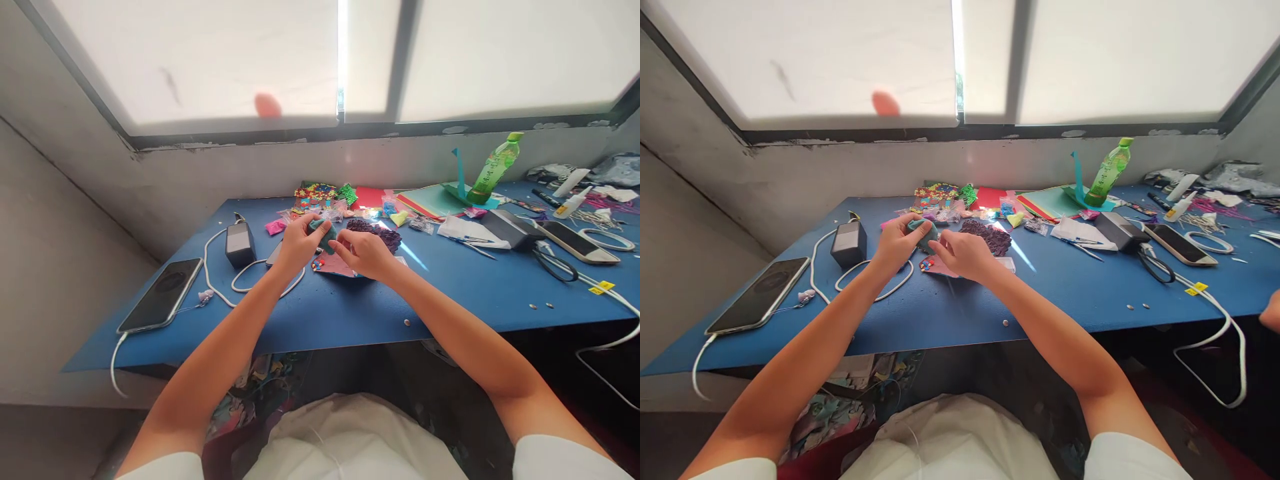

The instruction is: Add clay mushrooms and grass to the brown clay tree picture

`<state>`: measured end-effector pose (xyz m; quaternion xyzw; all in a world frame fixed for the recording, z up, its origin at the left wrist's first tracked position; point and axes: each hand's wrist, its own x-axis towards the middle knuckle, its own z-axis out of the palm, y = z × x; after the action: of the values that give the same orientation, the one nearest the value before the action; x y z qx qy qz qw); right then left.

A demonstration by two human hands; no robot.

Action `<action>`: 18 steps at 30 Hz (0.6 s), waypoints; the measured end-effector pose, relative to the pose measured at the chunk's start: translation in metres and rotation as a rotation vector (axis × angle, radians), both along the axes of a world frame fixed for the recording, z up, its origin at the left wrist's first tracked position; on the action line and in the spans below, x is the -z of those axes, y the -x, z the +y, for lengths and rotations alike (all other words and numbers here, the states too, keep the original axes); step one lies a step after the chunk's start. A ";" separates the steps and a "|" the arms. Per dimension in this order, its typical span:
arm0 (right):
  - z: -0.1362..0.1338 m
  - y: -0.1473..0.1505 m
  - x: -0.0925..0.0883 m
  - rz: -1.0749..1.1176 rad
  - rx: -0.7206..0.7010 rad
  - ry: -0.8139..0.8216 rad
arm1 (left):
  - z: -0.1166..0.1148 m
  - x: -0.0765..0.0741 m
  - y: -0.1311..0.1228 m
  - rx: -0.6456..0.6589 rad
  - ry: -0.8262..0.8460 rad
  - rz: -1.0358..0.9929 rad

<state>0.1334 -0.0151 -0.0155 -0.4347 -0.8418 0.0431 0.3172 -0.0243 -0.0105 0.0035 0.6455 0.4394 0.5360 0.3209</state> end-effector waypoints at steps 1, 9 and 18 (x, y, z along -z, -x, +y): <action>0.001 0.000 0.000 0.010 -0.005 0.001 | -0.001 0.001 0.000 -0.014 -0.021 0.021; 0.008 -0.002 0.000 0.098 -0.076 -0.042 | 0.000 0.006 -0.003 -0.091 -0.094 0.036; 0.011 -0.005 0.003 0.207 -0.041 -0.107 | 0.003 0.004 0.001 -0.114 -0.013 -0.130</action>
<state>0.1386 -0.0039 -0.0189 -0.3932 -0.8144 0.0492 0.4240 -0.0255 -0.0071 -0.0001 0.5853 0.4501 0.5969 0.3138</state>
